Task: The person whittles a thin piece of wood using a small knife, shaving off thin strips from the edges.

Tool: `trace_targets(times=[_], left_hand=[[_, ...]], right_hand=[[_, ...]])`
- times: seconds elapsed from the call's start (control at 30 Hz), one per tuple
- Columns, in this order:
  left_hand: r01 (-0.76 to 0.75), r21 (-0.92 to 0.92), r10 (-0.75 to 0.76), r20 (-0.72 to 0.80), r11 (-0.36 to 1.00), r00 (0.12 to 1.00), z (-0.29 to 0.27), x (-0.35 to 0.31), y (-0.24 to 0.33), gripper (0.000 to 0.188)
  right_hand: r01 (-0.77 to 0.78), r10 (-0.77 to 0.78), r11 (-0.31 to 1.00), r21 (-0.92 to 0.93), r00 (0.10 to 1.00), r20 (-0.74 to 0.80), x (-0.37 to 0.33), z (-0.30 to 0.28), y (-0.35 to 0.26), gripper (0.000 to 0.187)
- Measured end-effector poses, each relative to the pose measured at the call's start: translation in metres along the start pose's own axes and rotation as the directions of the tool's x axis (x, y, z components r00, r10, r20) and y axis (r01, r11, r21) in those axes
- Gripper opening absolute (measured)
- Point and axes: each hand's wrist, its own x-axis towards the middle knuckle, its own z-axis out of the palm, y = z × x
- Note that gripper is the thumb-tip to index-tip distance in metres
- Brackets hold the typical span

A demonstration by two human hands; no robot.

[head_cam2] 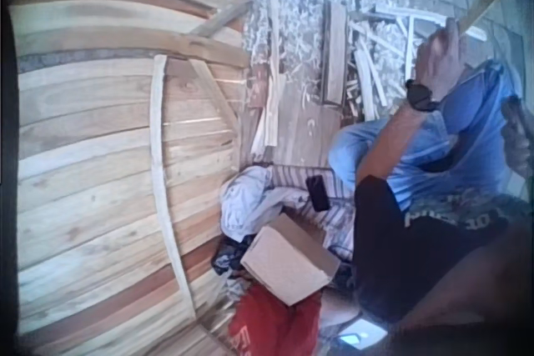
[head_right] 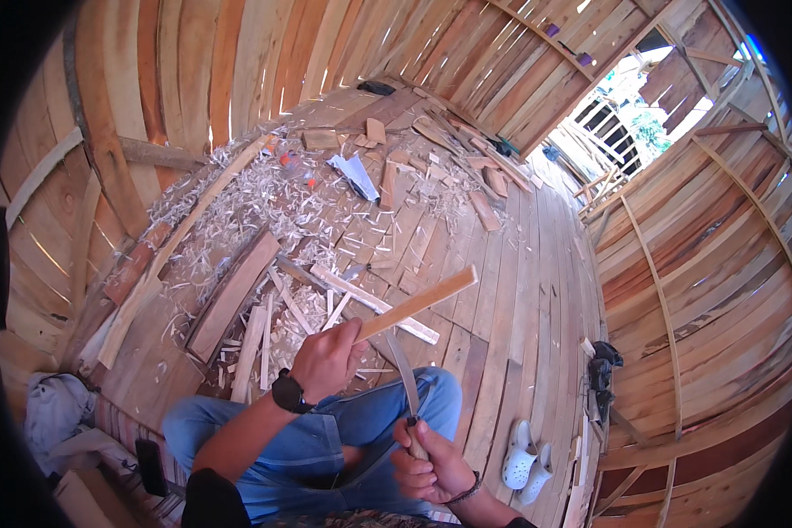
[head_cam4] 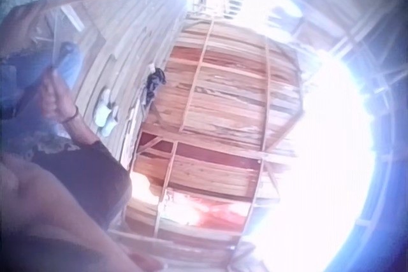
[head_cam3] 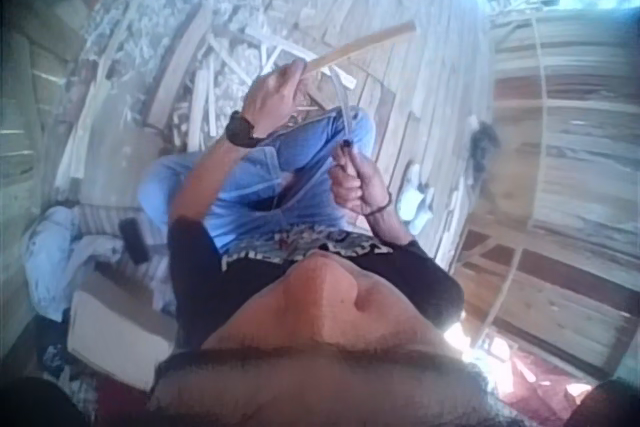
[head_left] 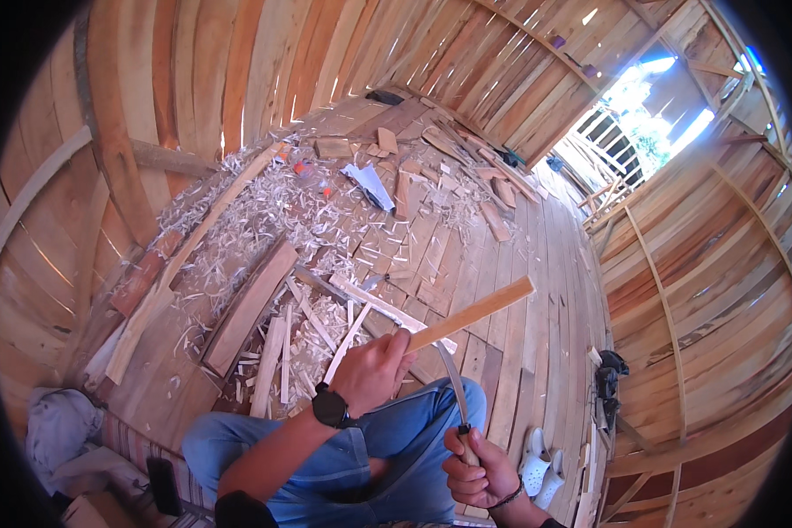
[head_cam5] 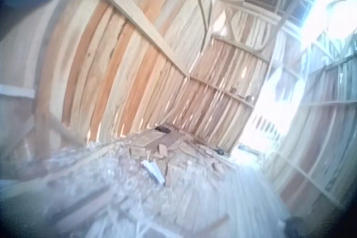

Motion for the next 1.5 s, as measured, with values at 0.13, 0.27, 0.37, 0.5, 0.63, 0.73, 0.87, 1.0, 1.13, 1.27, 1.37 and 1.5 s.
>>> trace_targets(times=[0.13, 0.27, 0.37, 0.5, 0.63, 0.73, 0.87, 1.0, 1.13, 1.27, 1.37, 1.5], left_hand=[[-0.089, -0.020, 0.087, -0.074, 0.996, 0.993, 0.027, -0.012, -0.039, 0.027], [-0.097, -0.058, 0.093, -0.058, 0.994, 0.994, 0.047, -0.022, -0.057, 0.027], [0.111, -0.103, -0.106, 0.057, 0.988, 0.993, 0.047, -0.018, -0.032, 0.028], [0.264, -0.280, -0.252, 0.078, 0.923, 0.965, 0.041, -0.010, -0.006, 0.032], [0.363, -0.339, -0.319, 0.179, 0.868, 0.930, 0.029, -0.004, -0.005, 0.037], [0.376, -0.375, -0.302, 0.243, 0.847, 0.922, 0.032, -0.005, -0.015, 0.040], [0.469, -0.386, -0.298, 0.426, 0.794, 0.854, 0.039, -0.008, -0.025, 0.043], [0.540, -0.289, -0.276, 0.619, 0.790, 0.735, 0.029, -0.006, -0.021, 0.043], [0.588, -0.287, -0.311, 0.633, 0.756, 0.709, 0.020, -0.005, -0.017, 0.044], [0.469, -0.384, -0.298, 0.426, 0.795, 0.854, 0.015, -0.002, -0.015, 0.040], [0.420, -0.235, -0.358, 0.266, 0.876, 0.895, 0.011, 0.003, 0.002, 0.037], [0.360, -0.174, -0.348, 0.099, 0.916, 0.932, -0.001, 0.004, 0.023, 0.032]], right_hand=[[-0.143, 0.120, 0.933, 0.329, 0.989, 0.089, 0.001, 0.004, -0.012, 0.032], [-0.127, 0.134, 0.958, 0.257, 0.991, -0.011, 0.004, -0.001, -0.014, 0.032], [0.018, -0.081, 0.968, -0.249, 0.966, -0.246, 0.015, -0.010, -0.008, 0.029], [0.008, -0.542, 0.314, -0.949, 0.823, -0.173, 0.030, -0.057, -0.021, 0.023], [-0.253, -0.628, -0.434, -0.865, 0.774, 0.088, 0.034, -0.047, -0.060, 0.028], [-0.312, -0.538, -0.733, -0.604, 0.810, 0.234, 0.024, -0.044, -0.095, 0.025], [-0.322, -0.336, -0.942, -0.096, 0.888, 0.314, 0.007, -0.021, -0.142, 0.019], [-0.268, -0.169, -0.930, 0.253, 0.920, 0.353, 0.005, 0.012, -0.158, 0.012], [-0.266, -0.157, -0.922, 0.281, 0.921, 0.357, 0.009, 0.013, -0.154, 0.011], [-0.284, -0.313, -0.949, -0.134, 0.891, 0.328, 0.017, -0.010, -0.155, 0.016], [-0.272, -0.462, -0.789, -0.551, 0.854, 0.239, 0.026, -0.028, -0.127, 0.024], [-0.022, -0.518, -0.311, -0.950, 0.842, 0.150, 0.042, -0.052, -0.072, 0.030]])
